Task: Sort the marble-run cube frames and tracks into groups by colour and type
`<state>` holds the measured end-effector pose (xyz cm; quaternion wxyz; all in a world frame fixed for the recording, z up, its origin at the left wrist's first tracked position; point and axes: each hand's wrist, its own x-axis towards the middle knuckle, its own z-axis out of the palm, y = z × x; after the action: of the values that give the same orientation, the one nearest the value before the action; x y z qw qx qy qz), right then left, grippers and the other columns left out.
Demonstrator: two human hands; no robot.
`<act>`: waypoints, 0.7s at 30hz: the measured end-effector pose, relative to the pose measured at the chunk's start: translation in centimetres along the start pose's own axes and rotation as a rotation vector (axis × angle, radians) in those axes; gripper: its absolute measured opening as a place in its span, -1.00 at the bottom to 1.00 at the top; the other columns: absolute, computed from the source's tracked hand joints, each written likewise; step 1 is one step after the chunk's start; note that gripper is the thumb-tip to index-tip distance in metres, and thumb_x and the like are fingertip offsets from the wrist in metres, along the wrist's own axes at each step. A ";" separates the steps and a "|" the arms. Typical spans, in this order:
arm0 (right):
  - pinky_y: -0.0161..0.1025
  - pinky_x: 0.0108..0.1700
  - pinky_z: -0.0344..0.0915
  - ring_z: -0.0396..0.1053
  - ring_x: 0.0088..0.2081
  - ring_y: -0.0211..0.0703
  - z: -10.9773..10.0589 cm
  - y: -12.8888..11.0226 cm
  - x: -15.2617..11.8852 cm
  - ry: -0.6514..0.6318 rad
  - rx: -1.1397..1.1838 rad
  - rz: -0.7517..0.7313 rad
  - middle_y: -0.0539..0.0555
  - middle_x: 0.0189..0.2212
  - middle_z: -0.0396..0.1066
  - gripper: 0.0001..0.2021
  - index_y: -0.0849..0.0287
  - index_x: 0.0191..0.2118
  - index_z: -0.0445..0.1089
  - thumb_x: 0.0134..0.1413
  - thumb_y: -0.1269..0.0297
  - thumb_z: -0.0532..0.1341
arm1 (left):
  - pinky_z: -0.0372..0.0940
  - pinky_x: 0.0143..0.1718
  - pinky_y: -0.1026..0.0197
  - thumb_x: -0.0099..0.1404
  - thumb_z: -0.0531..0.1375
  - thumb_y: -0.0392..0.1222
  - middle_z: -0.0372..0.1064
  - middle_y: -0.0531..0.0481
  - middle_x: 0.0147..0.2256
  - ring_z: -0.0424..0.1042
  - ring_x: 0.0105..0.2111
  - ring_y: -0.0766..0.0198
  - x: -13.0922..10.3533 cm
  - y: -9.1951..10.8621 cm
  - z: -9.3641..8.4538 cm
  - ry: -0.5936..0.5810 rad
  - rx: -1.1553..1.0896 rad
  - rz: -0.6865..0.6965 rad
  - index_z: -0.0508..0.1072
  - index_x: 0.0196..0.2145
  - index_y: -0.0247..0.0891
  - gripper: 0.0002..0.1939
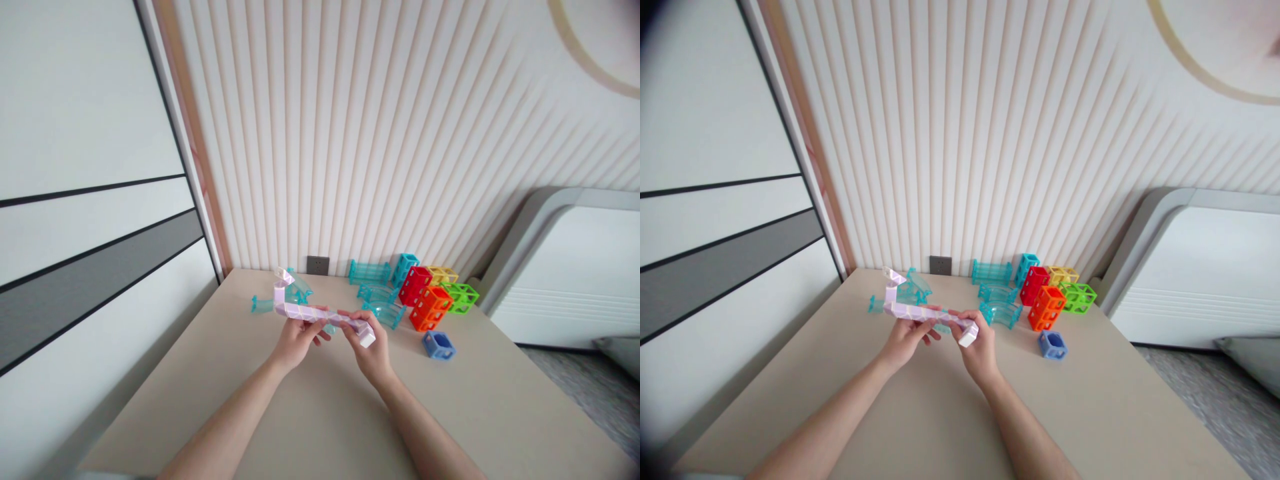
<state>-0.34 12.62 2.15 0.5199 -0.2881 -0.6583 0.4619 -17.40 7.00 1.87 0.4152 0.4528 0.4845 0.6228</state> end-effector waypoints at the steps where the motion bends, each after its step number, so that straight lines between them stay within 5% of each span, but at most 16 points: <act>1: -0.14 -0.22 0.42 0.57 -0.23 0.02 0.0 0.0 0.0 0.004 0.009 0.013 0.21 -0.17 0.62 -0.72 0.07 -0.25 0.34 0.11 0.03 0.38 | 0.34 -0.53 0.27 0.24 0.32 0.14 0.60 -0.19 -0.24 0.61 -0.43 0.14 0.0 -0.1 -0.1 -0.008 0.015 0.014 0.49 0.02 -0.33 -0.44; 10: -0.18 -0.48 0.47 0.48 -0.47 -0.08 0.0 0.5 1.3 0.113 0.102 0.208 0.06 -0.44 0.54 -0.47 0.16 -0.23 0.34 -0.15 -0.12 0.46 | 0.37 -0.48 0.22 0.25 0.32 0.02 0.58 -0.15 -0.09 0.57 -0.44 0.19 -0.9 -0.1 0.1 -0.133 0.196 0.072 0.56 0.01 -0.13 -0.61; 16: -0.24 -0.57 0.41 0.50 -0.55 -0.07 0.0 0.9 1.6 0.071 0.126 0.333 -0.01 -0.54 0.47 -0.41 0.17 -0.17 0.31 -0.18 -0.14 0.46 | 0.39 -0.46 0.22 0.33 0.24 0.05 0.56 -0.19 -0.03 0.59 -0.43 0.18 -1.0 -0.3 0.1 -0.166 0.261 0.071 0.50 0.08 -0.19 -0.57; 21: -0.17 -0.36 0.46 0.54 -0.43 -0.05 0.2 0.9 1.2 0.037 0.088 0.166 0.13 -0.39 0.59 -0.53 0.17 -0.16 0.34 -0.03 -0.04 0.43 | 0.31 -0.58 0.27 0.34 0.21 0.13 0.57 -0.23 -0.06 0.59 -0.52 0.21 -0.8 -0.6 0.2 -0.058 0.235 0.056 0.46 0.05 -0.27 -0.52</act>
<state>-0.95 13.94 1.85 0.5040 -0.3268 -0.6015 0.5267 -17.02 6.42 1.18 0.3555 0.5293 0.5291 0.5599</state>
